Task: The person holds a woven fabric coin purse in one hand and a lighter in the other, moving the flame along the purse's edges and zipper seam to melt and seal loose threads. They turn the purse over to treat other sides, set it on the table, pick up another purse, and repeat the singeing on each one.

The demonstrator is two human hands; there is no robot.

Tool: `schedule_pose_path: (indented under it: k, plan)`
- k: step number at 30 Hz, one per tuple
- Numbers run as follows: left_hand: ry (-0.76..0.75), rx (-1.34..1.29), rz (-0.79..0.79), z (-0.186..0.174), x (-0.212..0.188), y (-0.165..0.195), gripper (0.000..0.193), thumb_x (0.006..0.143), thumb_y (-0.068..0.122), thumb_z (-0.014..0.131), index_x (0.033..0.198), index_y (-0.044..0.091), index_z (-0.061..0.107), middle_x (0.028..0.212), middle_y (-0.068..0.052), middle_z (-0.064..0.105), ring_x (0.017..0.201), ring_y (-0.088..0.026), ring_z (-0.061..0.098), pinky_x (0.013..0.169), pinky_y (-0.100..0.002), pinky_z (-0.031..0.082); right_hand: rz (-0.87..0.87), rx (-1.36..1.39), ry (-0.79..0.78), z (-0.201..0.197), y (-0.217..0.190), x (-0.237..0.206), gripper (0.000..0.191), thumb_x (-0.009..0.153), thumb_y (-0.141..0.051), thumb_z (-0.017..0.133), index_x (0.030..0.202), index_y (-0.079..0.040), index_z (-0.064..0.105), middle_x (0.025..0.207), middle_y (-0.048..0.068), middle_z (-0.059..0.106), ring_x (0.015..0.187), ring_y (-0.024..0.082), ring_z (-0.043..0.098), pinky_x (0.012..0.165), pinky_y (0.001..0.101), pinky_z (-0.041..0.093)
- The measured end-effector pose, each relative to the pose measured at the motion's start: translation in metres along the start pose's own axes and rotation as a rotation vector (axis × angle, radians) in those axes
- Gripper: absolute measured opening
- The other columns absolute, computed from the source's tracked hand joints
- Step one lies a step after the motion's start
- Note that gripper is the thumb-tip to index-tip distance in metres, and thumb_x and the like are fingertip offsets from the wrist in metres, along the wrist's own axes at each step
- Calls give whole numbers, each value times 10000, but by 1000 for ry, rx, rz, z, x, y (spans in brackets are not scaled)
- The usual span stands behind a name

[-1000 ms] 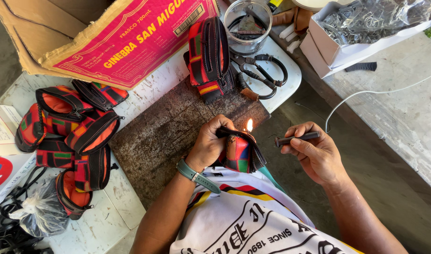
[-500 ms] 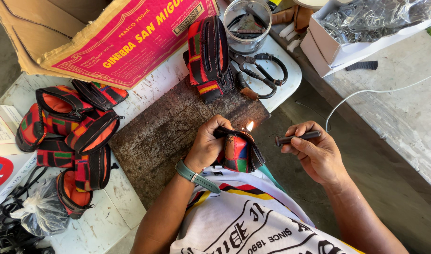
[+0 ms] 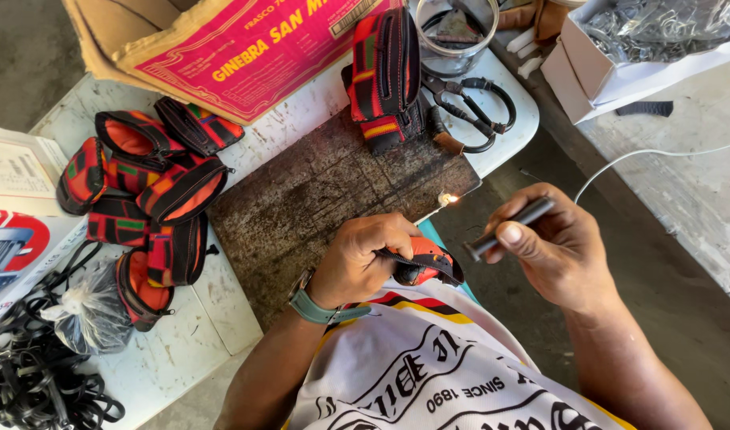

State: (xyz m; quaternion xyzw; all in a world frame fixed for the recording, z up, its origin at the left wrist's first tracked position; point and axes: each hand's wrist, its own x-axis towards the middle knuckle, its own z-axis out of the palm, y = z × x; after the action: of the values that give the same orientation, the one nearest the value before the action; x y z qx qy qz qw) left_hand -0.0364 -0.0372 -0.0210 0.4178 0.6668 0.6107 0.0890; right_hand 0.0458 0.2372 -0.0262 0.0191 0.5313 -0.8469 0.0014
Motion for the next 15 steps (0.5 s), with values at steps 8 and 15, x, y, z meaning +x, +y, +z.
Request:
schedule_pose_path:
  k: [8,15]
  plan:
    - [49,212,189,-13,-3,34,349,781,-180,598,999,93,590,1044,-108,670,926,-316,651,842,-412,545,65,-74,-57,29,-9,15,250,987,-172,697,1099,24,588,935,131,665,742,199,697,659,319,588]
    - [69,284,210,-14,-10,39,336,771,-141,673,986,99,578,1025,-96,689,933,-303,669,856,-413,529,79,-94,-149,43,-10,22,247,998,-182,690,1078,32,597,935,130,678,759,190,696,668,310,579]
